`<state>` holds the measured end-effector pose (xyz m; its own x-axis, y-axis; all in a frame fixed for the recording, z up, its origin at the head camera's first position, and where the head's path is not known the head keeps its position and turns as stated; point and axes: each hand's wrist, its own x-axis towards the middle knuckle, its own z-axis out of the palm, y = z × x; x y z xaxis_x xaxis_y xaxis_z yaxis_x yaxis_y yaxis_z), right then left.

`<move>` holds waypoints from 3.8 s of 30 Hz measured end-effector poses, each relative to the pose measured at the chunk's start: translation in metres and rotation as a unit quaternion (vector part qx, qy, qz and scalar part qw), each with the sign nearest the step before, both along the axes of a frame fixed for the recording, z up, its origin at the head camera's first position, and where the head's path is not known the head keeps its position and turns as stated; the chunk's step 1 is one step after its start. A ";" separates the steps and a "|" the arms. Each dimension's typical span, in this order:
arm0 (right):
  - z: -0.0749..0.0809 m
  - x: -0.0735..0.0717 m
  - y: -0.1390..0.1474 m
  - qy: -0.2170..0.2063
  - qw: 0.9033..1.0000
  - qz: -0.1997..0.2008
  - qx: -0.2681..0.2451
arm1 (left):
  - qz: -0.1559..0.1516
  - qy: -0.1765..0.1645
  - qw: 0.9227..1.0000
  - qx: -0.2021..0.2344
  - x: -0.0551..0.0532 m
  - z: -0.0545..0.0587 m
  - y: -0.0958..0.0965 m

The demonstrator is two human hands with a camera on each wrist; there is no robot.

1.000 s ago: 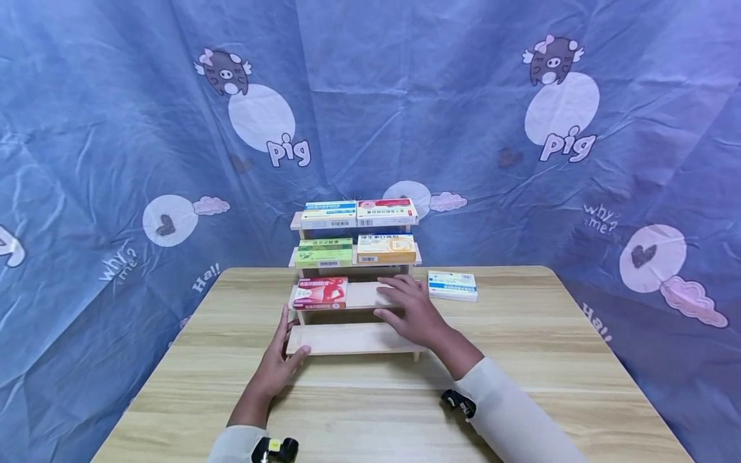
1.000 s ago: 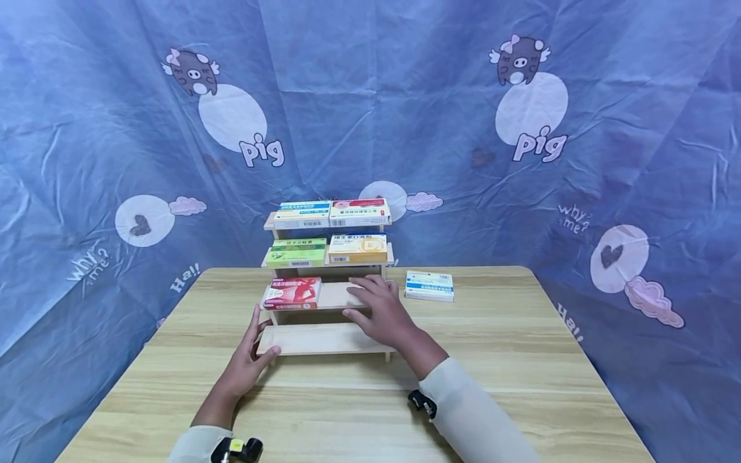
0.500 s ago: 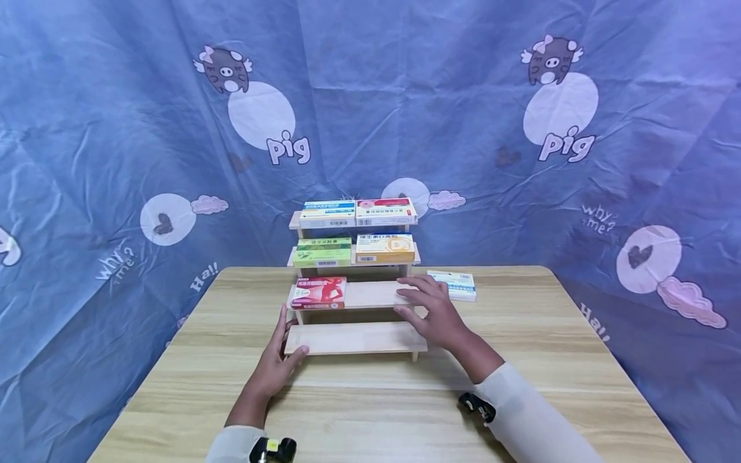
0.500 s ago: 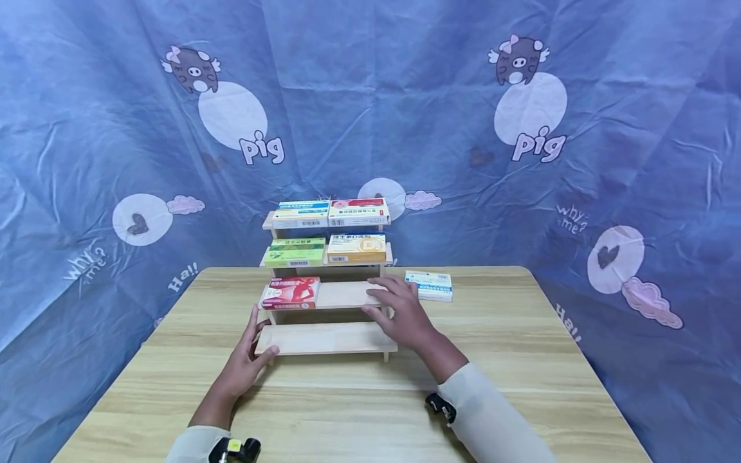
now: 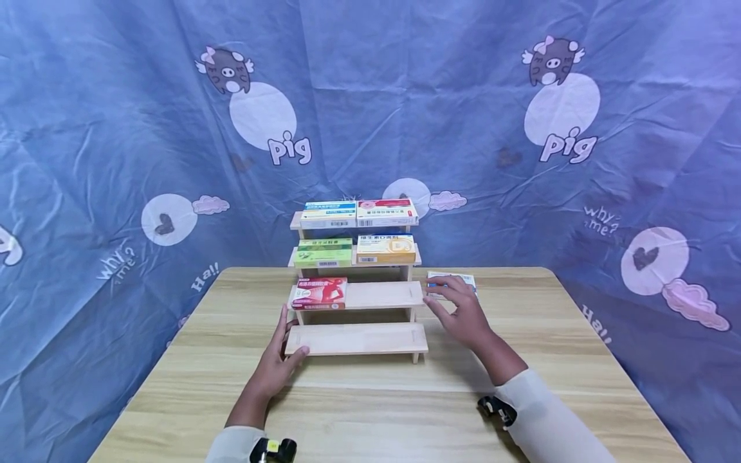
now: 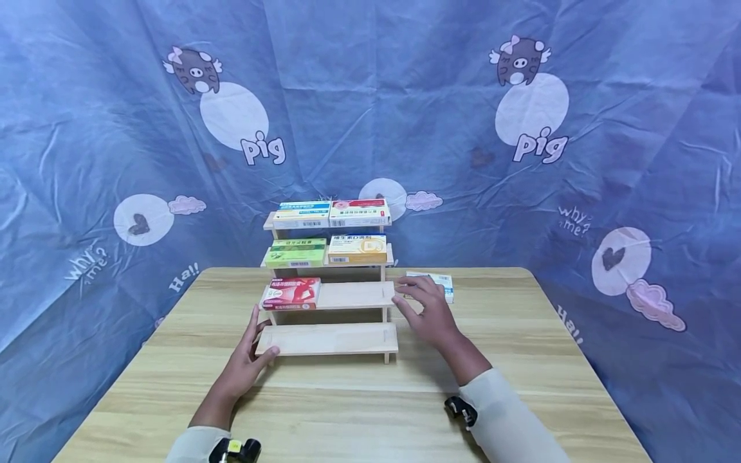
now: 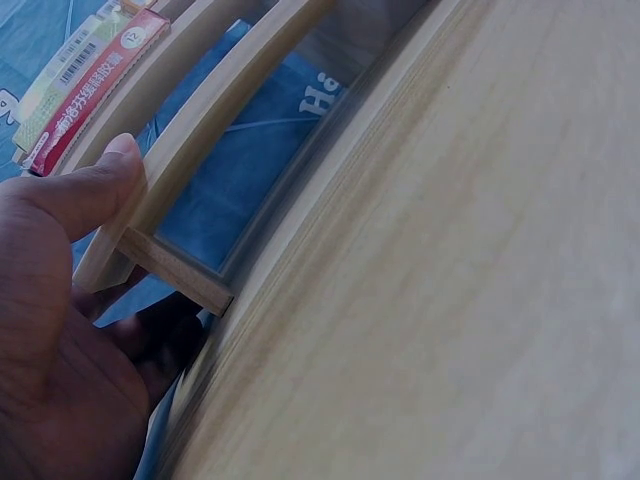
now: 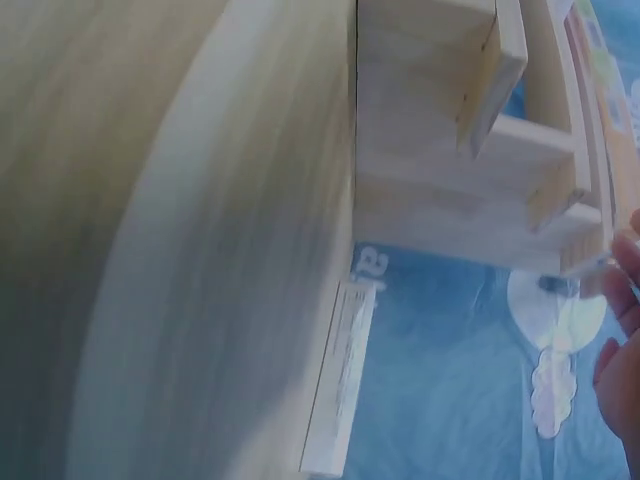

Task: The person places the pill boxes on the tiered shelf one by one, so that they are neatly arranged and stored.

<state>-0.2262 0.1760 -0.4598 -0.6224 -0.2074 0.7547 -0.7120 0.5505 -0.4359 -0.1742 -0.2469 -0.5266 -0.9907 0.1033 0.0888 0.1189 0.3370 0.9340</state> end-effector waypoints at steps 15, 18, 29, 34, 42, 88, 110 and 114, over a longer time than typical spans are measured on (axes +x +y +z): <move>-0.007 -0.016 0.030 -0.164 0.984 -0.064 -0.024 | -0.001 0.002 1.000 -0.004 0.000 0.001 0.000; -0.007 -0.020 0.037 -0.196 0.978 -0.070 -0.032 | -0.001 0.004 1.000 -0.007 0.000 0.002 0.000; -0.009 -0.033 0.053 -0.267 0.958 -0.091 -0.042 | 0.000 -0.001 1.000 -0.006 0.001 0.002 0.000; -0.007 -0.041 0.058 -0.320 0.942 -0.090 -0.047 | 0.000 0.001 1.000 -0.008 0.001 0.003 0.000; 0.004 -0.053 0.066 -0.348 0.930 -0.091 -0.071 | 0.000 0.010 1.000 -0.013 0.002 0.004 0.000; -0.030 -0.090 0.124 -0.495 0.867 -0.057 0.006 | -0.009 0.010 1.000 -0.004 0.001 0.001 0.000; -0.036 -0.092 0.128 -0.478 0.876 -0.050 0.035 | -0.005 0.014 1.000 -0.012 0.001 0.001 0.001; -0.037 -0.092 0.127 -0.474 0.879 -0.046 0.034 | -0.007 0.015 1.000 -0.010 0.001 0.002 0.000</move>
<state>-0.3183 0.3034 -0.4969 -0.9812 -0.1478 -0.1242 0.0025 0.6338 -0.7735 -0.1730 -0.2468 -0.5246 -0.9861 0.1184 0.1162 0.1512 0.3536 0.9231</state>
